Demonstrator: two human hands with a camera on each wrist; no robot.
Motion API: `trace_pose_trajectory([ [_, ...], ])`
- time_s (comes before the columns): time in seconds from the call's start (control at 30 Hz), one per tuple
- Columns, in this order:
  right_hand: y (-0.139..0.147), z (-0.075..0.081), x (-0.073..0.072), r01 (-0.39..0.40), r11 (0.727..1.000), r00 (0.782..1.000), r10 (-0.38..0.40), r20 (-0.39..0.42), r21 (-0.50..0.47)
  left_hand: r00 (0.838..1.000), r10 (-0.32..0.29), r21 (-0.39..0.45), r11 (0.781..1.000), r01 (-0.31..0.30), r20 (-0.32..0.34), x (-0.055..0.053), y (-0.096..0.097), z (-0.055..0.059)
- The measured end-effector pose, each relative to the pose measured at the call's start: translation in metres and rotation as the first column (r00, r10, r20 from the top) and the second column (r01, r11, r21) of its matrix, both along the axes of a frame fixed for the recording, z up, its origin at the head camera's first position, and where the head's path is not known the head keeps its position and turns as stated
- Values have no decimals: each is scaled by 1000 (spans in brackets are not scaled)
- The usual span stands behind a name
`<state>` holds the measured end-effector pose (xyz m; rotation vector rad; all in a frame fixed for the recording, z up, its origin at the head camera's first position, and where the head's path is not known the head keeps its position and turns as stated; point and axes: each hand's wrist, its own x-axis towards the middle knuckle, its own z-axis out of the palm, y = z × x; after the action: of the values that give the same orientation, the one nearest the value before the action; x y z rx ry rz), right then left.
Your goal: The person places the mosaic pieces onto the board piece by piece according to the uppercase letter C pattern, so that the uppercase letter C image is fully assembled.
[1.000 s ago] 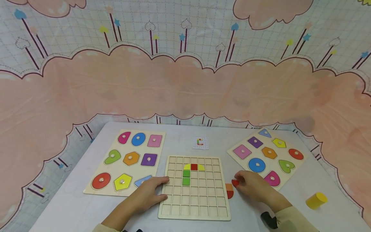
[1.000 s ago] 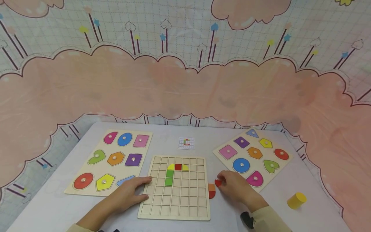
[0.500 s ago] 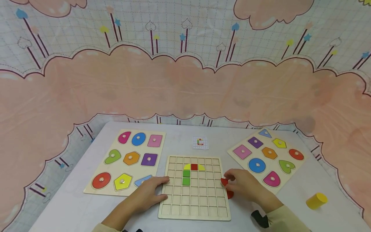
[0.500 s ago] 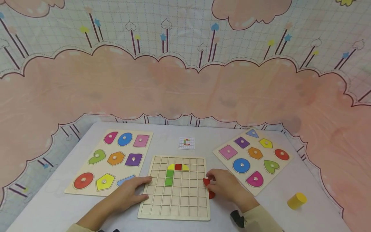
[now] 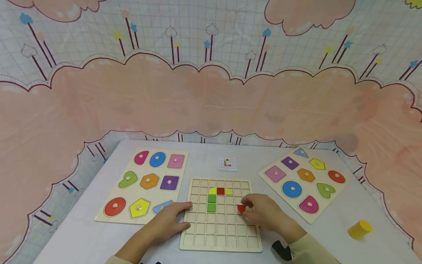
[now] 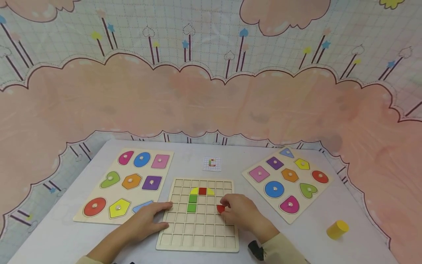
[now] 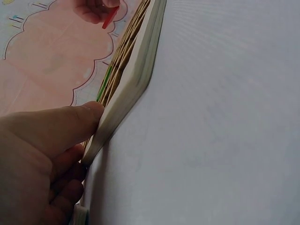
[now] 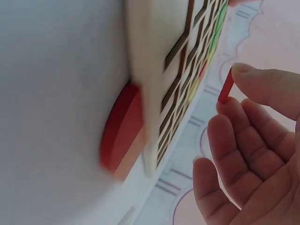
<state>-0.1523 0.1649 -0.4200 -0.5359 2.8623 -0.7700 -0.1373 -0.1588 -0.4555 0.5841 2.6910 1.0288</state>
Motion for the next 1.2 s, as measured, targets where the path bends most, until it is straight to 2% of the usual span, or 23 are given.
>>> trace_pose_trajectory([
  [0.33, -30, 5, 1, -67, 997, 998, 67, -15, -21, 1000, 10, 1, 1000, -10, 1, 0, 0, 0],
  [0.5, -41, 3, 1, -100, 994, 995, 100, -16, -41, 1000, 7, 6, 1000, -7, -5, 0, 0, 0],
  [0.7, -51, -2, -1, -138, 989, 989, 135, -61, -53, 1000, 8, 7, 1000, -8, -7, 0, 0, -1],
  [1.2, -70, -5, 0, -147, 989, 988, 147, -36, 7, 1000, 8, 1, 1000, -8, -1, -1, -1, -3],
])
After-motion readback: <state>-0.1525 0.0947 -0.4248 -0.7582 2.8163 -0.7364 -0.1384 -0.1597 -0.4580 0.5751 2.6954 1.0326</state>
